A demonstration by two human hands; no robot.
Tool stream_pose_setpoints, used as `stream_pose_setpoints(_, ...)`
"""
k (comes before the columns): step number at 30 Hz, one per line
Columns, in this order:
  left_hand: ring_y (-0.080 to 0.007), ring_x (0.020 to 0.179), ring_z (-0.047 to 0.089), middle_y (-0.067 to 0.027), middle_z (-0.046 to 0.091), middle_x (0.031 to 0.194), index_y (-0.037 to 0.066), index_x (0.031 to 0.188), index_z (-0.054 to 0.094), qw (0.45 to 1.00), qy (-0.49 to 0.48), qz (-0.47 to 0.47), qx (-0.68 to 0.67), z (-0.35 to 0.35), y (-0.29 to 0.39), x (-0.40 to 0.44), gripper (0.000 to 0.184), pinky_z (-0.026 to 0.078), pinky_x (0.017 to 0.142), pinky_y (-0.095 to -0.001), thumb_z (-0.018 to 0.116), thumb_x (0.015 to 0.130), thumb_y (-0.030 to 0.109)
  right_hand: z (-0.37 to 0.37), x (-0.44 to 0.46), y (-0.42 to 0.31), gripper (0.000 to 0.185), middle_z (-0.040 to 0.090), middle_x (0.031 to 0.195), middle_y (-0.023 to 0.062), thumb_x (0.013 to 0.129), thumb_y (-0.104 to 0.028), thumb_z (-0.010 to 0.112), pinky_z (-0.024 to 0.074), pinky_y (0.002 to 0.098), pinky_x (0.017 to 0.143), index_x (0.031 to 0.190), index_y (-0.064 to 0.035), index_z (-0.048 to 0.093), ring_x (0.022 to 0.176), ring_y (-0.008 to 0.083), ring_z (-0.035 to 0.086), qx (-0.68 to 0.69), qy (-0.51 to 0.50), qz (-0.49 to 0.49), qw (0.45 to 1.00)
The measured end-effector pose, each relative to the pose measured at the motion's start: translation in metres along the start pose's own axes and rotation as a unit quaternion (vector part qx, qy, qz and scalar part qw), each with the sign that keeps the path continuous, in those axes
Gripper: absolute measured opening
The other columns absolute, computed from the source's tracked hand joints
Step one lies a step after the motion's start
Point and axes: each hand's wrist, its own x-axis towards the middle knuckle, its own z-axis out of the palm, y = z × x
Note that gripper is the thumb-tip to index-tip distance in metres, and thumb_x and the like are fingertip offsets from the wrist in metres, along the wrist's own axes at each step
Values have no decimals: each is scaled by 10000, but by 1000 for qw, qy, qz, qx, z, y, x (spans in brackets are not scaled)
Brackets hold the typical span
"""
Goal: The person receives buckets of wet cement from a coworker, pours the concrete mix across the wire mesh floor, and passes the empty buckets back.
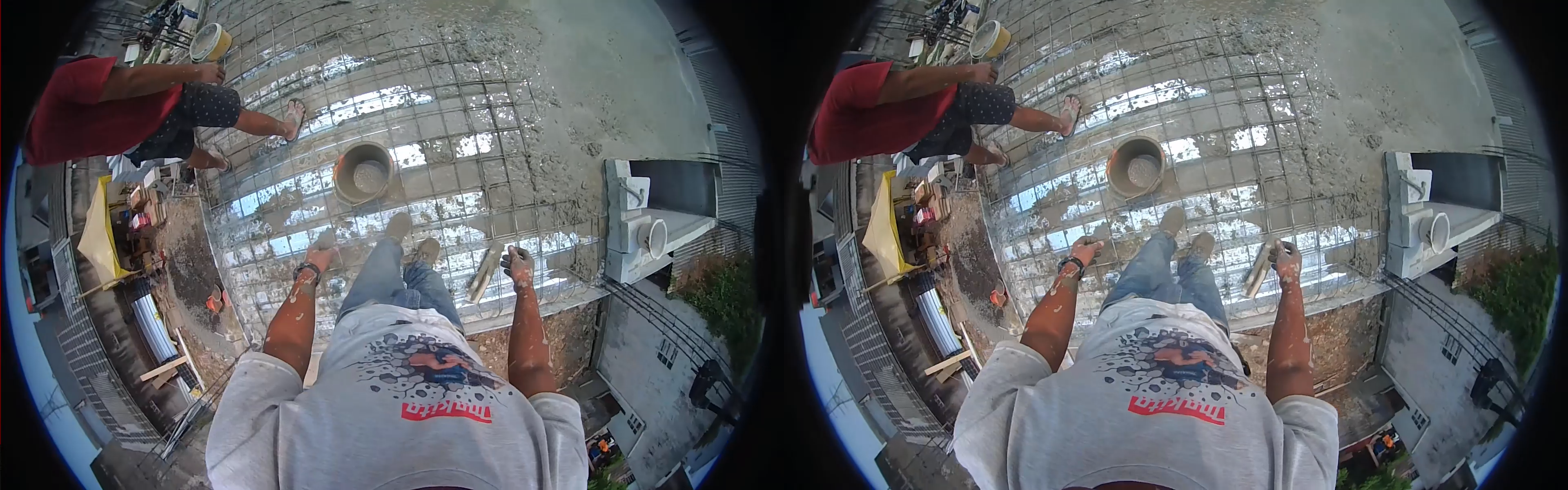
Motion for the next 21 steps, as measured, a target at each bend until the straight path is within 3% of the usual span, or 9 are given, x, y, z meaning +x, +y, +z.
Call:
stream_pose_setpoints(2,-210,850,660,-133,683,972,16,1096,628,998,10,-26,-61,8,-52,-12,451,519,729,-326,728,767,307,17,9,-11,371,667,790,83,895,-298,642,458,264,483,1105,-2,565,614,144,627,-33,-19,2,999)
stream_pose_setpoints(5,-162,823,646,-57,667,947,65,1120,586,981,-10,-112,-160,-1,-10,-81,379,520,666,-293,724,812,238,44,37,-6,361,656,769,63,892,-304,647,451,260,479,1094,-14,574,591,129,605,-54,-79,-5,995)
stream_pose_setpoints(9,-147,772,633,-43,658,897,66,1079,602,968,19,-125,-217,-1,-37,-100,335,523,627,-297,725,813,228,92,36,-18,349,648,762,37,890,-328,645,449,264,490,1082,-44,580,589,113,590,-85,-128,-15,988)
stream_pose_setpoints(12,-173,756,643,-107,677,923,-21,1053,642,961,52,-92,-255,1,-62,-98,408,521,635,-297,731,780,269,119,29,-20,359,650,780,39,889,-337,643,445,272,492,1096,-54,571,595,122,595,-103,-147,-25,983)
stream_pose_setpoints(16,-156,794,643,-85,682,928,-4,1057,655,938,64,-76,-333,-13,-51,-108,398,517,661,-302,732,777,269,139,16,-25,360,639,761,49,891,-317,637,444,287,475,1116,-51,546,581,140,599,-131,-159,-29,978)
stream_pose_setpoints(17,-170,804,647,-104,686,952,-6,1082,647,950,64,-76,-297,-15,-63,-101,439,520,702,-306,703,795,321,139,31,-17,406,654,805,79,902,-347,615,480,309,501,1175,-76,486,615,177,630,-158,-180,-10,971)
stream_pose_setpoints(20,-192,837,654,-138,686,990,-8,1075,653,975,25,-76,-209,-19,-115,-62,507,514,751,-307,664,799,417,149,17,-20,355,646,767,75,894,-339,623,460,316,451,1116,-80,524,582,180,624,-165,-155,-11,974)
stream_pose_setpoints(21,-255,936,649,-188,673,1035,5,1038,672,971,30,-97,-214,-34,-90,-82,571,493,834,-339,615,786,514,150,16,-20,348,649,770,78,893,-336,623,461,318,452,1119,-89,532,583,186,627,-165,-149,-1,975)
